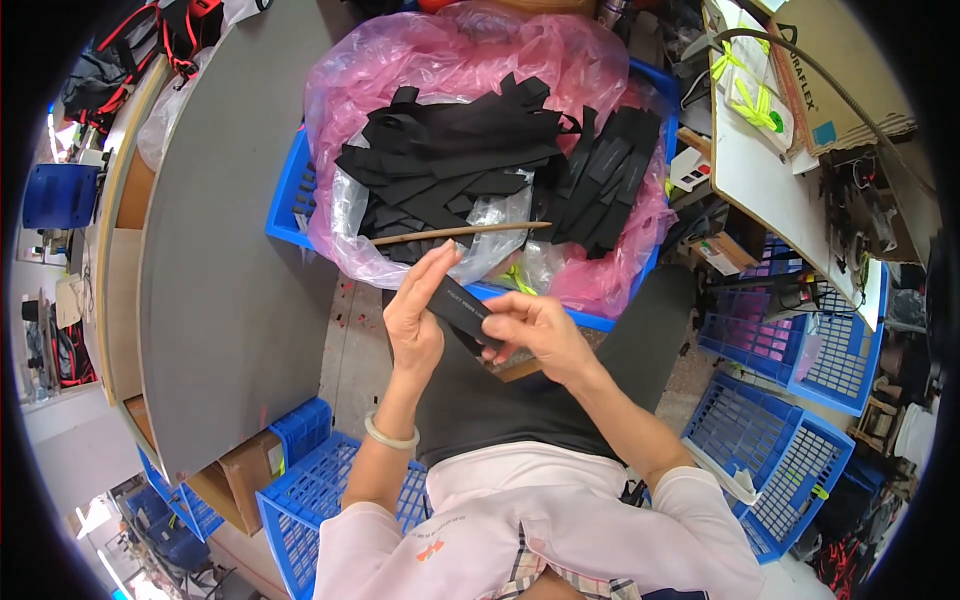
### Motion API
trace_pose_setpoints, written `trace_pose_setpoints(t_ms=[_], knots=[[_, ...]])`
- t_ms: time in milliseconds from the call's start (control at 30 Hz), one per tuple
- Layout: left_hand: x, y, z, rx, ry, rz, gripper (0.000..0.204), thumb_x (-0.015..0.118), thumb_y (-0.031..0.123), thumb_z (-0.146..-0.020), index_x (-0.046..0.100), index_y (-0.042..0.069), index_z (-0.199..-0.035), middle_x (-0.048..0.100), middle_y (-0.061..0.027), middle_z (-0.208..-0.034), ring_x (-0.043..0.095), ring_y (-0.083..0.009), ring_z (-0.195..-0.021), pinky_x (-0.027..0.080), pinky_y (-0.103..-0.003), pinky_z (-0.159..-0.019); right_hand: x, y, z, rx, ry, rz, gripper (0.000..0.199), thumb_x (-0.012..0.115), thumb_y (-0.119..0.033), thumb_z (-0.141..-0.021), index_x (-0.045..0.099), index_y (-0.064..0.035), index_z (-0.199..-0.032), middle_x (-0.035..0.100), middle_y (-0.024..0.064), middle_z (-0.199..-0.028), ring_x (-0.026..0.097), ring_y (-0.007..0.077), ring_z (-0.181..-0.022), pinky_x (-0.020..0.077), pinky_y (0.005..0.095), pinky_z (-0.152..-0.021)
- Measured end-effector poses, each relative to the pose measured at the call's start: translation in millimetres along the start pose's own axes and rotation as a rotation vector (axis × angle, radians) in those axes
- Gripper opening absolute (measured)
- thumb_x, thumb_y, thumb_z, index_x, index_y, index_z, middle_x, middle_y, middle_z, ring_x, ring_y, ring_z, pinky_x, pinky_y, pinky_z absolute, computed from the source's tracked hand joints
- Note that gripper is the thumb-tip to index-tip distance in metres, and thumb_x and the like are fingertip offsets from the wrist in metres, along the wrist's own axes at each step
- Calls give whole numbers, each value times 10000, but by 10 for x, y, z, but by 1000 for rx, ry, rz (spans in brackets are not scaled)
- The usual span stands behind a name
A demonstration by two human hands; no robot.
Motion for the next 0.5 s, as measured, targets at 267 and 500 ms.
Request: trace_pose_setpoints(t_ms=[267, 500], knots=[[263, -428, 342, -778, 299, 1079, 646, 332, 534, -904, 335, 26, -1303, 503, -184, -1222, 485, -299, -1132, 332, -421, -986, -105, 198, -196, -126, 207, 14, 117, 647, -107, -810, 584, -10, -827, 598, 28, -696, 547, 56, -527, 431, 170, -468], [121, -906, 702, -976, 538, 1078, 424, 422, 257, -943, 486, -130, -1103, 539, -237, -1130, 544, -347, -1048, 419, -440, -934, -245, 261, -663, -157, 170, 404, 150, 594, -144, -834, 625, 3, -832, 587, 17, -662, 563, 74, -584, 458, 214, -530]])
Point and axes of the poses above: each hand's wrist, its own z-axis away from the middle knuckle, its own x-axis out of the palm, y = z × x, the point moved 6 cm from there along -z, towards the middle knuckle
